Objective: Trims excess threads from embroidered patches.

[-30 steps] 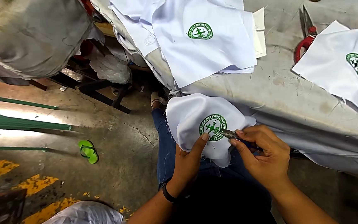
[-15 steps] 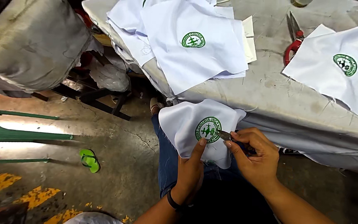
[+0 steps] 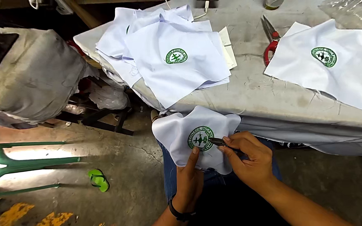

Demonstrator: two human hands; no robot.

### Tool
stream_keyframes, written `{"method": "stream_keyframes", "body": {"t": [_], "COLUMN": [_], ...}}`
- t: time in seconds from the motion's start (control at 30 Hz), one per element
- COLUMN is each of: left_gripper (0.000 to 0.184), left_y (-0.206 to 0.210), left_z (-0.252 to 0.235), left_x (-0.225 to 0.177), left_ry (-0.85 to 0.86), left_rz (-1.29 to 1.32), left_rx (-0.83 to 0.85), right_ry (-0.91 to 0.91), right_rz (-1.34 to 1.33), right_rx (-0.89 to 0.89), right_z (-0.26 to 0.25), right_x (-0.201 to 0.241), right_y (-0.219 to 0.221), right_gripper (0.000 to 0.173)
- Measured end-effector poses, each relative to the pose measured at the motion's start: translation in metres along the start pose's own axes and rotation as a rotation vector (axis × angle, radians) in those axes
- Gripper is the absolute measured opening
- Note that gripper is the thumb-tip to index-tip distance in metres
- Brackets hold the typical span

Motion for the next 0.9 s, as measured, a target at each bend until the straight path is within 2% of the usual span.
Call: {"method": "stream_keyframes", "body": {"t": [0.33,0.6,0.9], "left_gripper": [0.022,0.019,0.025], "left_y": [-0.004,-0.001,0.0], "left_z": [0.0,-0.001,0.0], "left_x": [0.003,0.001,-0.01], "left_ry": [-0.048,-0.007,0.203], "left_rz": [0.038,-0.007,-0.208], "left_rx": [-0.028,-0.044,-0.021], "right_ry": [-0.002,0.017,0.019], "right_rz": [-0.012,0.0,0.094], "right_rx": [-0.004,0.034,0.027], "right_z": [0.003,-0.002,0.002], "right_x": [-0.001,-0.004,0.001], "right_y": [0.0,-0.002,-0.008], "right_gripper": [0.015,0.016,0.021]}}
Point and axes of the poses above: each hand's wrist, its own z-axis away from the middle knuckle, its own y-axis out of the palm, x = y × z, the point moved 7 cm from there along -z, towards the middle knuckle, and after that the axes turned 11 degrees about z, right-handed, at the moved point
